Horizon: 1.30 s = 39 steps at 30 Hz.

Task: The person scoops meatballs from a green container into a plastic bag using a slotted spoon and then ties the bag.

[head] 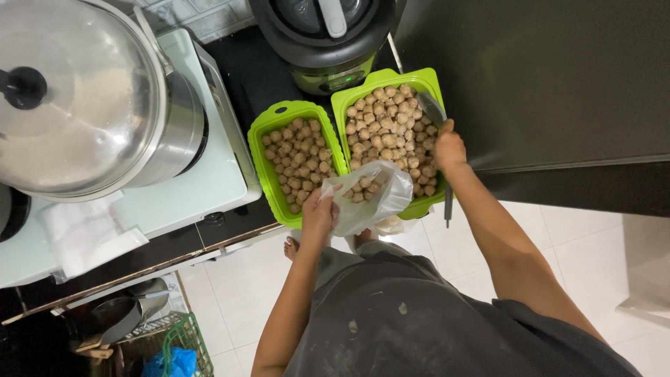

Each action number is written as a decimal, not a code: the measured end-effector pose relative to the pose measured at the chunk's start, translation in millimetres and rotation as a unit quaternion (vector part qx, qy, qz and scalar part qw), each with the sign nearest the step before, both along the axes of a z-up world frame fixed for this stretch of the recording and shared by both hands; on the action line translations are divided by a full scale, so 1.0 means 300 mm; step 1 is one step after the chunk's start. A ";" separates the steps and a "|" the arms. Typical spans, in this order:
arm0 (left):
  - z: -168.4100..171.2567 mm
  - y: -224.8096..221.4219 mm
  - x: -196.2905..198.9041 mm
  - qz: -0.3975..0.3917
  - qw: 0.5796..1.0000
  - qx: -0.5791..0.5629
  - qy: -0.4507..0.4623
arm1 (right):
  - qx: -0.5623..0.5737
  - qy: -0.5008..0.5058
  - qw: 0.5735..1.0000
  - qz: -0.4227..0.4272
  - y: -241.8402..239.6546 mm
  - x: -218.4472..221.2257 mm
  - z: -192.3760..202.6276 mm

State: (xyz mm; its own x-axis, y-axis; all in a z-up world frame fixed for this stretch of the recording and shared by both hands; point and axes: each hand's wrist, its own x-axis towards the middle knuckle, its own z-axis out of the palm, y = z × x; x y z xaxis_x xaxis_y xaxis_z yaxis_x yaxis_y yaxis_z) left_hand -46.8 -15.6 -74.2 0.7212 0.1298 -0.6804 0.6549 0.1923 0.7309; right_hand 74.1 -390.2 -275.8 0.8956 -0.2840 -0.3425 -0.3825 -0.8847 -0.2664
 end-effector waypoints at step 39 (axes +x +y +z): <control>0.057 -0.013 0.032 -0.019 1.000 0.000 0.014 | 0.614 0.056 0.719 -0.321 -0.104 -0.110 -0.079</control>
State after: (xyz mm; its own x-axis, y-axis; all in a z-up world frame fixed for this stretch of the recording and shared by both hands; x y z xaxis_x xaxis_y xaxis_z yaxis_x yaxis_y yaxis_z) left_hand -37.2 -19.5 -57.2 0.7061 0.1022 -0.7007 0.6822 0.1671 0.7118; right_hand 41.0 -421.3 -299.6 0.6629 -0.0487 -0.7471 -0.6863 0.3592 -0.6324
